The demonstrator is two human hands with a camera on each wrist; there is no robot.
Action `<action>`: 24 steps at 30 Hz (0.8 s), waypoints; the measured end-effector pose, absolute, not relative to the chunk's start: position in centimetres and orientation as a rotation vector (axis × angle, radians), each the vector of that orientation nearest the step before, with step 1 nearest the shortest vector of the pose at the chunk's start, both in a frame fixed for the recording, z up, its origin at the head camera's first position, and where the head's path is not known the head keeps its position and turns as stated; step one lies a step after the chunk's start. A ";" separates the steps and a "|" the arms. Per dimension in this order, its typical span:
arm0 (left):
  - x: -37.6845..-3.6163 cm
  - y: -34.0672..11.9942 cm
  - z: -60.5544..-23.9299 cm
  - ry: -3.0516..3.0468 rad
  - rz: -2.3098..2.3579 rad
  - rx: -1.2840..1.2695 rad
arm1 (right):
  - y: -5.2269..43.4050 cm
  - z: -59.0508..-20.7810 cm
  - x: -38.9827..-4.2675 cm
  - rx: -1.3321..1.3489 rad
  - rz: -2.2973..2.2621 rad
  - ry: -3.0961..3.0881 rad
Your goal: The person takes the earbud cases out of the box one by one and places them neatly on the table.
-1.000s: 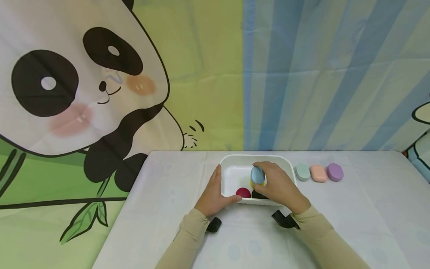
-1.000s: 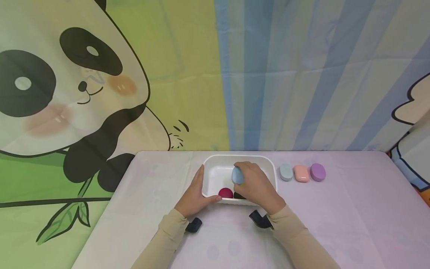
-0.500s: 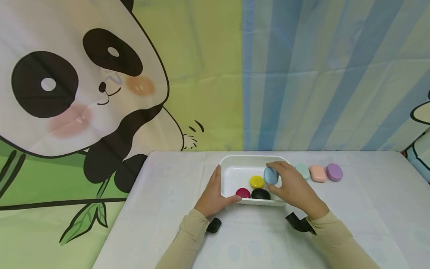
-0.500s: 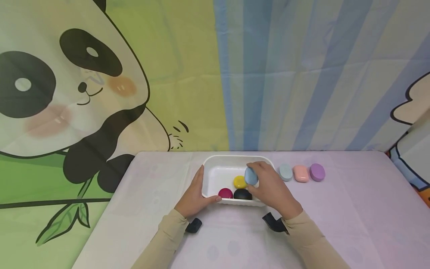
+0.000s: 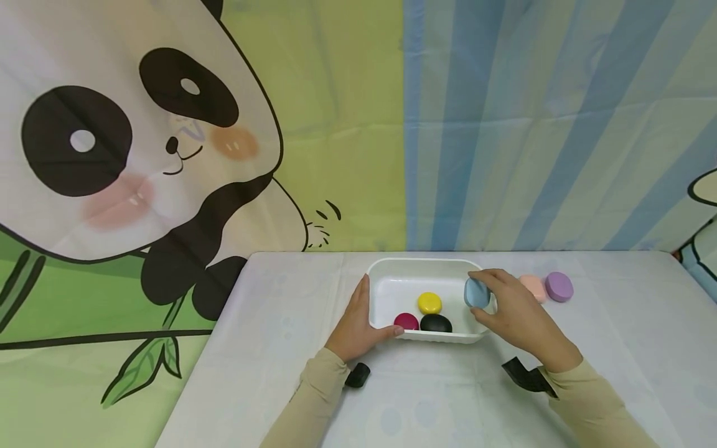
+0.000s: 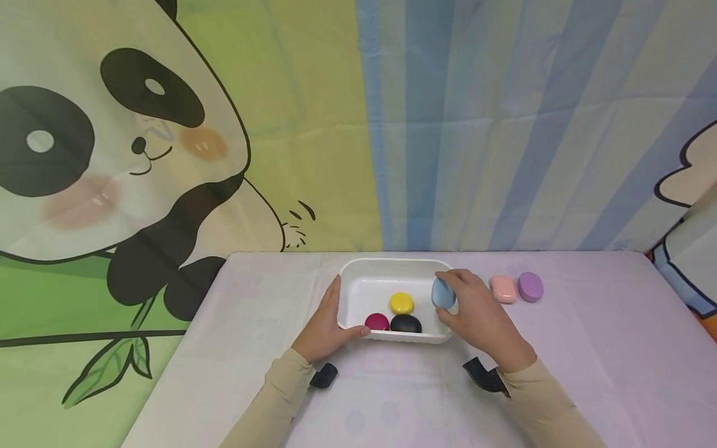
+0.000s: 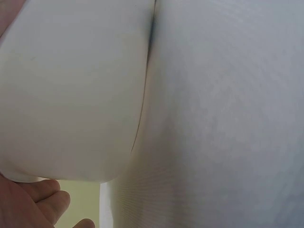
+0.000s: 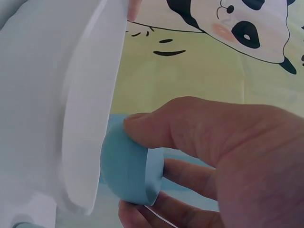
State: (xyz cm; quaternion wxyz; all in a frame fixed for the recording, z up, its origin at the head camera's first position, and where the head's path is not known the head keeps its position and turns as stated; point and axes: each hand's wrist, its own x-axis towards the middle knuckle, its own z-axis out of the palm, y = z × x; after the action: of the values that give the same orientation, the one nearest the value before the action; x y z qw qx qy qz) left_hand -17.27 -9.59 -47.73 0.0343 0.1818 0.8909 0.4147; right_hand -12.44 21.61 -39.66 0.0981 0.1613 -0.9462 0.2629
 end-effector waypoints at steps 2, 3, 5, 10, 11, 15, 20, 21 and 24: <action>-17.3 -9.6 -47.7 2.743 1.274 0.565 | 21.9 -39.6 -12.3 0.478 0.773 -2.805; -17.2 -9.6 -47.7 2.743 1.273 0.566 | 22.0 -39.7 -12.2 0.480 0.771 -2.807; -17.2 -9.7 -47.7 2.738 1.280 0.564 | 22.3 -39.8 -12.1 0.482 0.762 -2.809; -17.2 -9.6 -47.6 2.733 1.266 0.540 | 23.0 -40.1 -11.9 0.482 0.729 -2.793; -17.2 -9.6 -47.6 2.735 1.257 0.533 | 23.1 -40.2 -11.9 0.486 0.718 -2.784; -17.2 -9.5 -47.7 2.735 1.249 0.514 | 23.9 -40.6 -11.7 0.485 0.705 -2.760; -17.2 -9.5 -47.7 2.739 1.237 0.511 | 25.0 -40.8 -11.6 0.471 0.695 -2.760; -17.2 -9.5 -47.7 2.741 1.235 0.513 | 25.2 -40.8 -11.5 0.470 0.690 -2.765; -17.2 -9.5 -47.7 2.744 1.233 0.518 | 25.6 -40.9 -11.5 0.472 0.683 -2.781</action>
State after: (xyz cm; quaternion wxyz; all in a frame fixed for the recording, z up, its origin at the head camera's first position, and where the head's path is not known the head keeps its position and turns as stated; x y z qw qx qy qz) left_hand -17.23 -9.54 -47.67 0.0446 0.1696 0.8981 0.4034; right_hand -11.53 25.55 -40.89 0.1194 0.1613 -0.9514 0.2336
